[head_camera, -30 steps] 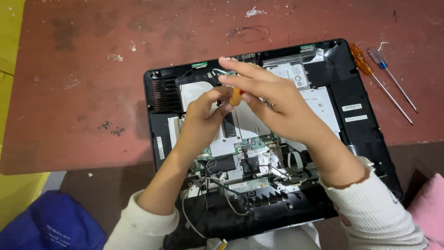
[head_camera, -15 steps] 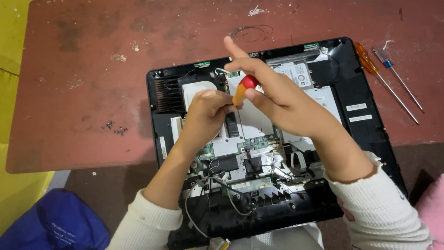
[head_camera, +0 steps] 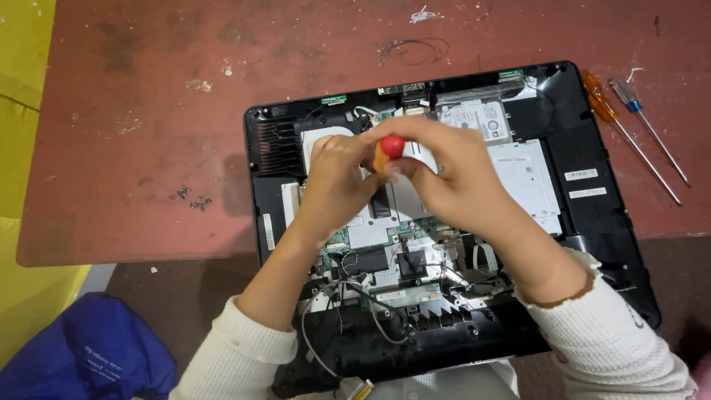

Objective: Disassembling the internal components of an all-in-one computer, including unscrewing parts and disconnecting internal cables.

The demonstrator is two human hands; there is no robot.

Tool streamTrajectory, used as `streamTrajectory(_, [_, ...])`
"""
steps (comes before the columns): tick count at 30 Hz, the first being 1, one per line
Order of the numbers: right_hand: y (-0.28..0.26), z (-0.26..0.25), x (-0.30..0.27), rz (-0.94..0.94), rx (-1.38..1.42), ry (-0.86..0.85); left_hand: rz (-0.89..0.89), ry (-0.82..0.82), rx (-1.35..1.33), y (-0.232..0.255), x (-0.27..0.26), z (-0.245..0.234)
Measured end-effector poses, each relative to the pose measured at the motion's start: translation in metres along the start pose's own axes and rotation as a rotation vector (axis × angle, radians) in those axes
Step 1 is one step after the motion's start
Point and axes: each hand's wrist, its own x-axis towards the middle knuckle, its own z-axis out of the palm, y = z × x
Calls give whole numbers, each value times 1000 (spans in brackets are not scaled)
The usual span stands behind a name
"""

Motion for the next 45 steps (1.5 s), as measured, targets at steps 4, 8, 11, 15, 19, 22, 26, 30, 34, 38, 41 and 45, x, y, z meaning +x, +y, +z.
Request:
streamTrajectory(4, [18,-6,4,-14,35,-169,25,-47,-80,6,-1,-6])
streamTrajectory(8, [28,-20,5,-40,25,-154,34,-23,-58,1,-3,1])
streamTrajectory(11, [20,-21,-3,18,47,-215,52,19,3,-2,-4,5])
streamTrajectory(15, [15,-8,-15,19,36,-188,26,1,50,1,-5,5])
streamTrajectory(19, [19,-4,-22,106,-28,-140,5,12,39,1,-5,7])
streamTrajectory(22, [24,-13,-32,84,-48,-54,-8,-9,-3,-5,-7,12])
streamTrajectory(26, [38,-64,-65,135,-30,345,-52,-108,85,-4,-11,16])
streamTrajectory(30, [104,-154,-133,158,-154,678,-49,-169,131,0,-10,12])
streamTrajectory(34, [135,-191,-152,240,-1058,375,-45,-201,148,0,-10,12])
streamTrajectory(38, [174,-187,-152,254,-1205,276,-54,-242,162,0,-10,10])
streamTrajectory(41, [179,-190,-143,308,-1186,258,-53,-282,209,5,-9,7])
streamTrajectory(45, [185,-190,-142,334,-1078,274,-37,-340,240,12,-6,1])
